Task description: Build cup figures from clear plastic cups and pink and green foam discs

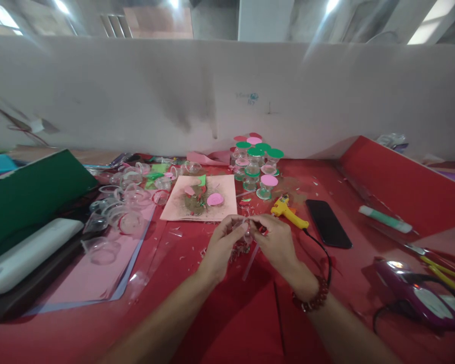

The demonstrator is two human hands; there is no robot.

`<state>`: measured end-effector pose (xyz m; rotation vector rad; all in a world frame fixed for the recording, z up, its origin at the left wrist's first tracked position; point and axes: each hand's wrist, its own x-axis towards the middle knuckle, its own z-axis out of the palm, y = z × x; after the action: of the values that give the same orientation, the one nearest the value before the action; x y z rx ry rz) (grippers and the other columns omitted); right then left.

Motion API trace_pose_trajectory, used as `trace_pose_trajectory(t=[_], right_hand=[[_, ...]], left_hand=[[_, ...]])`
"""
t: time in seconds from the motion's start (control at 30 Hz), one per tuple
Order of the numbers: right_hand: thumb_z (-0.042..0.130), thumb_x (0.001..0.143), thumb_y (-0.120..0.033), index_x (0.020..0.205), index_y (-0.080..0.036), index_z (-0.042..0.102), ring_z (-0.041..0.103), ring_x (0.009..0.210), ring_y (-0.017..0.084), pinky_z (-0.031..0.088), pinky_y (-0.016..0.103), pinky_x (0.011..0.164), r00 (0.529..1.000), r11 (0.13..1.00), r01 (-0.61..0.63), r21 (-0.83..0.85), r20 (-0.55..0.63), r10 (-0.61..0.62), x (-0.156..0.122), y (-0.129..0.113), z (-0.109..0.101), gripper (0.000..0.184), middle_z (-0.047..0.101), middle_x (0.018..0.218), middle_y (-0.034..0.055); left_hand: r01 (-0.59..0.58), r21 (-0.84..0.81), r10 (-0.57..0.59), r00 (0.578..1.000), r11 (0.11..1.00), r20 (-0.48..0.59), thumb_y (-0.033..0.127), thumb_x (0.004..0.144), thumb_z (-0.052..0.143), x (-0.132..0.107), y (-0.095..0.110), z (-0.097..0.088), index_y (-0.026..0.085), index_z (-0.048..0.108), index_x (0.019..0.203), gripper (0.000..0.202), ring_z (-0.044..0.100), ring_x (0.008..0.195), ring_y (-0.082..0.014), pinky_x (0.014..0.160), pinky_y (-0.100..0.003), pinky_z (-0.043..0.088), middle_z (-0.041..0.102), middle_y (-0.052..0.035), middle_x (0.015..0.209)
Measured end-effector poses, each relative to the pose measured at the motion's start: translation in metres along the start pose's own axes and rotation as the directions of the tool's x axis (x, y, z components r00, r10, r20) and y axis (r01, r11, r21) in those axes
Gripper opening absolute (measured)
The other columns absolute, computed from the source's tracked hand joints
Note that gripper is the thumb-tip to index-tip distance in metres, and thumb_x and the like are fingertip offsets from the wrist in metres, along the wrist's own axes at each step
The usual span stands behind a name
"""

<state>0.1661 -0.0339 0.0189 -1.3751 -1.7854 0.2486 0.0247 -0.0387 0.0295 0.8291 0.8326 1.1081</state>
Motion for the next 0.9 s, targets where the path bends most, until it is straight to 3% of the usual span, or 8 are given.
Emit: trace_pose_trajectory(t=[0.5, 0.9], right_hand=[[0.058, 0.086, -0.019, 0.088, -0.022, 0.071, 0.067, 0.073, 0.02, 0.049, 0.03, 0.068, 0.999, 0.998, 0.039, -0.045, -0.025, -0.04, -0.0018, 0.0021, 0.002, 0.014, 0.074, 0.082, 0.005], [0.057, 0.087, -0.021, 0.088, -0.021, 0.071, 0.067, 0.074, 0.02, 0.049, 0.03, 0.068, 0.999, 1.0, 0.009, 0.027, -0.034, -0.009, -0.0026, 0.0008, 0.003, 0.014, 0.074, 0.082, 0.0049]], left_hand=[[0.007, -0.013, -0.007, 1.0, 1.0, 0.011, 0.036, 0.073, 0.076, -0.0021, 0.0007, 0.0007, 0.018, 0.066, 0.092, 0.028, 0.059, 0.067, -0.0121, 0.062, -0.024, 0.046, 0.065, -0.0021, 0.084], [-0.007, 0.012, 0.007, 1.0, 1.0, 0.02, 0.034, 0.078, 0.072, -0.0023, 0.0009, 0.0003, 0.018, 0.065, 0.095, 0.025, 0.058, 0.069, -0.0121, 0.063, -0.024, 0.046, 0.064, -0.002, 0.084]])
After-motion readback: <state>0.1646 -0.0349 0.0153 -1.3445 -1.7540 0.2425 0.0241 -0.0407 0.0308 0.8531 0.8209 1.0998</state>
